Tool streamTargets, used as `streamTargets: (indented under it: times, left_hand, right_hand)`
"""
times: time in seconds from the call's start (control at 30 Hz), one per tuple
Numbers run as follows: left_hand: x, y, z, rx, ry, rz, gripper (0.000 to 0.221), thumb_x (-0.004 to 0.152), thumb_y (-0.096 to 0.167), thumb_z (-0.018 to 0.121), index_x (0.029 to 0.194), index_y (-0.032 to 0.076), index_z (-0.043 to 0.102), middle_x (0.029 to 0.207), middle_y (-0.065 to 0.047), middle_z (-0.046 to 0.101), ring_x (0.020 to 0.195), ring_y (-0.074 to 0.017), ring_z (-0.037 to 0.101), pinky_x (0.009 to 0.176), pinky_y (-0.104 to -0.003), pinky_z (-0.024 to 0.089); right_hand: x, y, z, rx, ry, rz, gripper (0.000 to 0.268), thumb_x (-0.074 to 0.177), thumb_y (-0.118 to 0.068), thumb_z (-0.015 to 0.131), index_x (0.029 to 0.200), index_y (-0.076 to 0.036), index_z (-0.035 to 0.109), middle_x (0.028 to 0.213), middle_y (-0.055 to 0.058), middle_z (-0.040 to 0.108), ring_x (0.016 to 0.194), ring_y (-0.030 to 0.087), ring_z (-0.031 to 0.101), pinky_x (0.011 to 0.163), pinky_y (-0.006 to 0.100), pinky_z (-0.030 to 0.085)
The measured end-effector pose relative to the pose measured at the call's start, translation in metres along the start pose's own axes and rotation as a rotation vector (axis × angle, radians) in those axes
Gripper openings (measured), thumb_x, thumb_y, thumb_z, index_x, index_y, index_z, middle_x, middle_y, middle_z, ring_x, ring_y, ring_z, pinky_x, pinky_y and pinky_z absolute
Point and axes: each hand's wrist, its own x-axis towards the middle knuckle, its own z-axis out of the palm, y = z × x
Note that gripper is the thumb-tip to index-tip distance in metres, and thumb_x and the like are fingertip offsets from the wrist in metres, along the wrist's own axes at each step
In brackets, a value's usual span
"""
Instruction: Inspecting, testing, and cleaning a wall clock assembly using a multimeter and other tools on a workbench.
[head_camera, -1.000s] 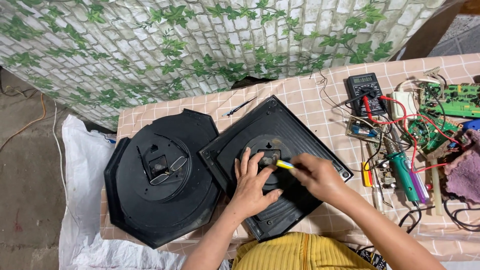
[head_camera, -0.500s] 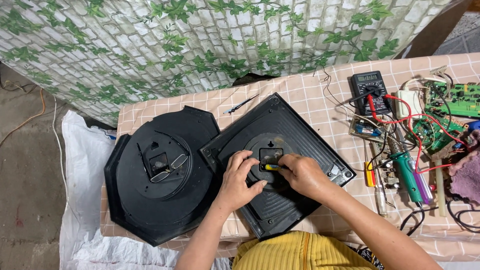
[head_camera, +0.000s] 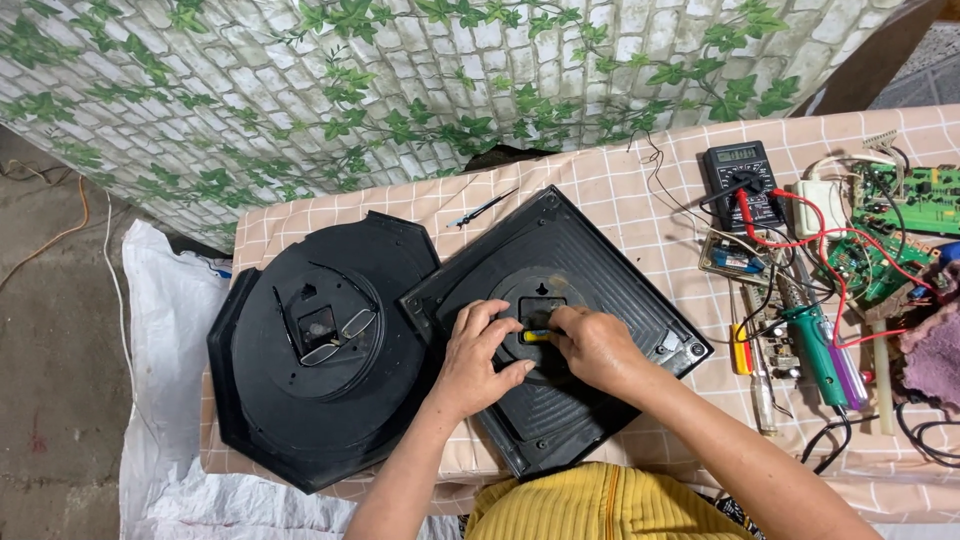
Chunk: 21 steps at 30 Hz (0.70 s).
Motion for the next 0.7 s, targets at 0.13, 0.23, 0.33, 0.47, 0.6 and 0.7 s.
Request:
streamTargets:
  times: [0.13,0.23,0.33,0.47,0.6,0.7]
  left_hand:
    - [0.002,0.004,-0.003,0.01,-0.007,-0.003,0.05,0.076,0.033,0.087,0.117,0.011,0.068,0.132,-0.016,0.056,0.13,-0.0456,0.046,0.105,-0.056,0.042]
    - [0.004,0.009,-0.005,0.015,-0.019,-0.019,0.048,0.077,0.034,0.086,0.116,0.013,0.069,0.132,-0.014,0.056,0.129,-0.044,0.046,0.104,-0.055,0.041]
    - [0.007,0.014,-0.002,0.051,-0.037,-0.042,0.043,0.079,0.035,0.084,0.114,0.016,0.071,0.132,-0.011,0.055,0.13,-0.041,0.044,0.102,-0.053,0.041]
    - [0.012,0.017,0.005,0.121,-0.059,-0.07,0.027,0.086,0.031,0.078,0.109,0.018,0.073,0.131,-0.007,0.053,0.129,-0.0361,0.041,0.098,-0.051,0.039]
    - [0.024,0.026,0.009,0.215,-0.042,-0.015,0.024,0.084,0.031,0.078,0.103,0.018,0.072,0.123,-0.006,0.052,0.13,-0.0358,0.04,0.096,-0.052,0.037]
    - [0.033,0.033,0.01,0.278,-0.066,0.079,0.014,0.088,0.025,0.076,0.099,0.018,0.072,0.121,-0.006,0.052,0.131,-0.0365,0.041,0.095,-0.051,0.037]
  right_hand:
    - [-0.001,-0.006,-0.002,-0.07,-0.018,0.009,0.024,0.086,-0.017,0.066,0.109,-0.017,0.071,0.09,0.014,0.075,0.087,0.042,0.074,0.075,0.053,0.059]
    - [-0.003,-0.009,-0.002,-0.093,-0.009,0.03,0.023,0.084,-0.017,0.069,0.106,-0.017,0.071,0.088,0.012,0.075,0.086,0.04,0.074,0.074,0.051,0.06]
    - [-0.005,-0.008,0.0,-0.057,0.013,0.057,0.022,0.082,-0.016,0.072,0.104,-0.016,0.071,0.088,0.012,0.075,0.087,0.04,0.074,0.074,0.05,0.06]
    - [-0.007,-0.001,-0.007,0.118,-0.022,0.096,0.038,0.079,-0.012,0.075,0.114,-0.018,0.064,0.096,0.014,0.078,0.096,0.041,0.074,0.08,0.053,0.06]
    - [-0.017,0.011,-0.034,0.666,-0.146,0.078,0.037,0.079,0.007,0.064,0.113,-0.007,0.057,0.087,0.016,0.076,0.06,0.026,0.076,0.056,0.037,0.061]
    - [-0.025,0.016,-0.04,0.896,-0.197,0.06,0.036,0.08,0.008,0.058,0.114,-0.002,0.056,0.097,0.019,0.076,0.07,0.027,0.078,0.062,0.037,0.061]
